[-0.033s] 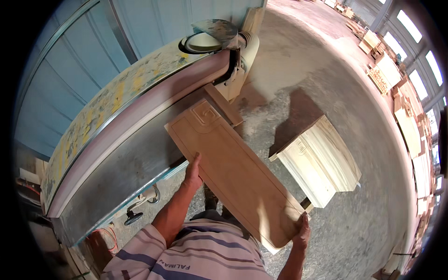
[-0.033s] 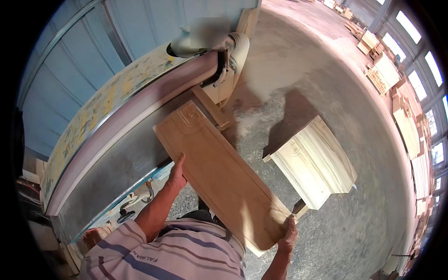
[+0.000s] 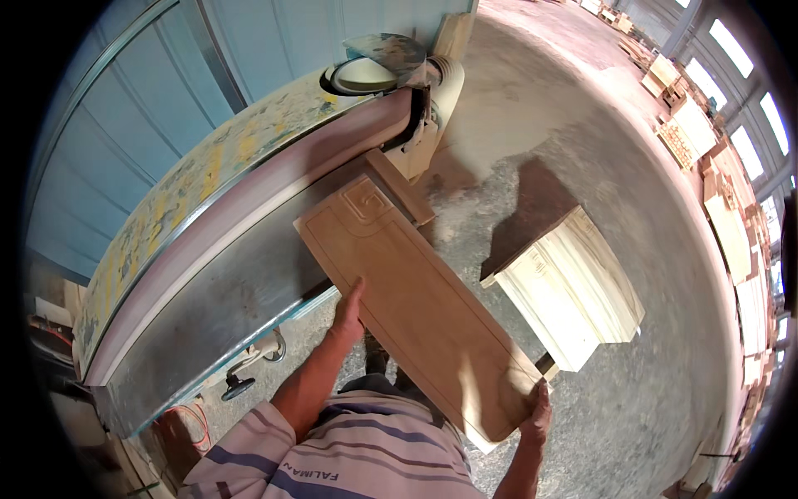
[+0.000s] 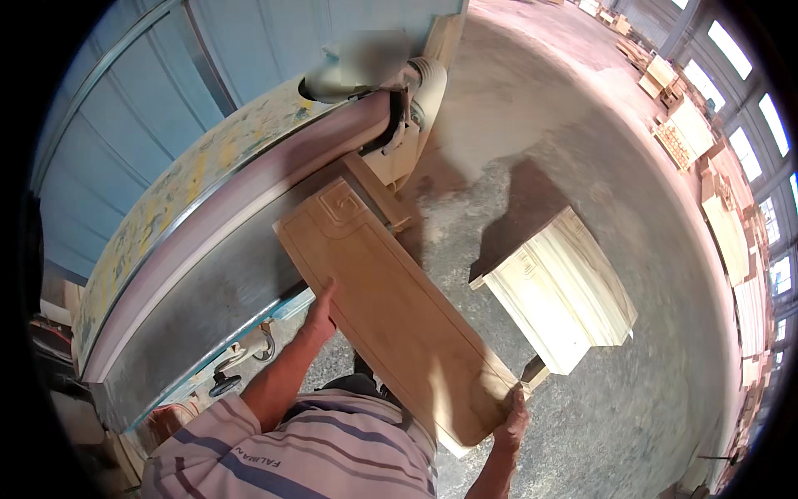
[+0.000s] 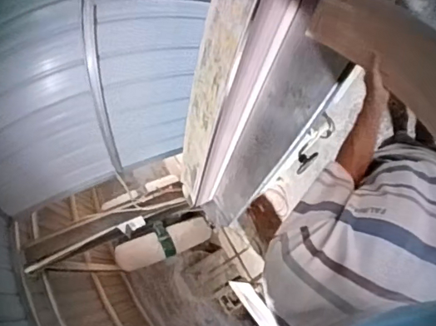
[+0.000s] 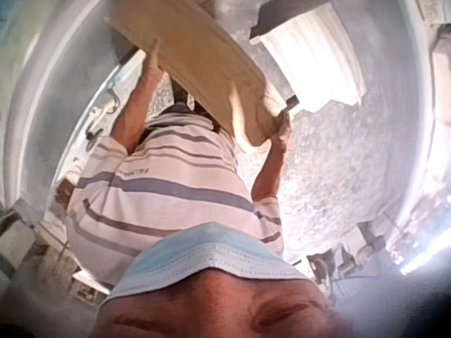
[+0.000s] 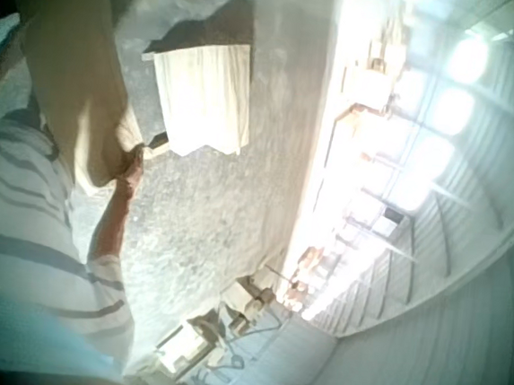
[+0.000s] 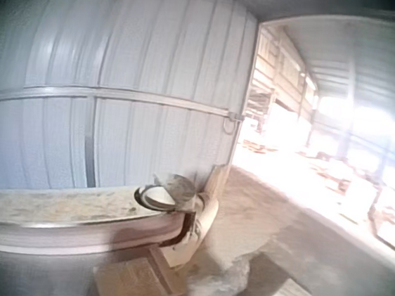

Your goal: The person sands a curved wooden board using a stationary belt sander and then picks up another wooden board from a stack on a pallet.

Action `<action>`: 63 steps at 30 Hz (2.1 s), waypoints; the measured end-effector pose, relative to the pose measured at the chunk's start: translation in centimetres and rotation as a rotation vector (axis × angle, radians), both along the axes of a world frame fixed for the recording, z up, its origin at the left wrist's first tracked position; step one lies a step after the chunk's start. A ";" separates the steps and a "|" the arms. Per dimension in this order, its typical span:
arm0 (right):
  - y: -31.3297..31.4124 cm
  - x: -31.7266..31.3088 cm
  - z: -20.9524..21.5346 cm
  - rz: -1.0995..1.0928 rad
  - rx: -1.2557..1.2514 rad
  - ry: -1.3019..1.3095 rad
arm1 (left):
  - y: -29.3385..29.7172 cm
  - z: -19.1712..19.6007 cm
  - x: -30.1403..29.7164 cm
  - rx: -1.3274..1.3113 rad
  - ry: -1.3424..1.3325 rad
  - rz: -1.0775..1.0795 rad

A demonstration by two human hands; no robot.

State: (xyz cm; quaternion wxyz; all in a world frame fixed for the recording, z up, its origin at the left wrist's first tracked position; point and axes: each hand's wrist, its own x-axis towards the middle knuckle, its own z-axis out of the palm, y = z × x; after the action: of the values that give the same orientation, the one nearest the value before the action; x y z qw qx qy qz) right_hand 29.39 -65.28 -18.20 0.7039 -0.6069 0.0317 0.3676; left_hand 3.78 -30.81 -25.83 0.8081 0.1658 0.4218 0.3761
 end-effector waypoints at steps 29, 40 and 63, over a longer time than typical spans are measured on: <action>7.0 -3.5 -0.3 0.050 -0.029 0.017 | 2.9 1.6 1.7 -0.084 0.228 0.014; 7.7 -3.5 0.0 -0.068 0.004 0.034 | 3.1 1.3 1.5 -0.034 0.255 -0.007; 5.4 -3.3 -4.5 -0.175 -0.017 -0.040 | 3.6 0.8 0.2 0.036 0.156 -0.260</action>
State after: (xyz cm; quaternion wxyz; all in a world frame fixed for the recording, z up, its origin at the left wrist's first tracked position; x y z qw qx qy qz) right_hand 26.07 -59.91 -22.72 0.7286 -0.6151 0.0738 0.2922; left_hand 4.00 -27.17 -25.07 0.8117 0.2622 0.4514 0.2620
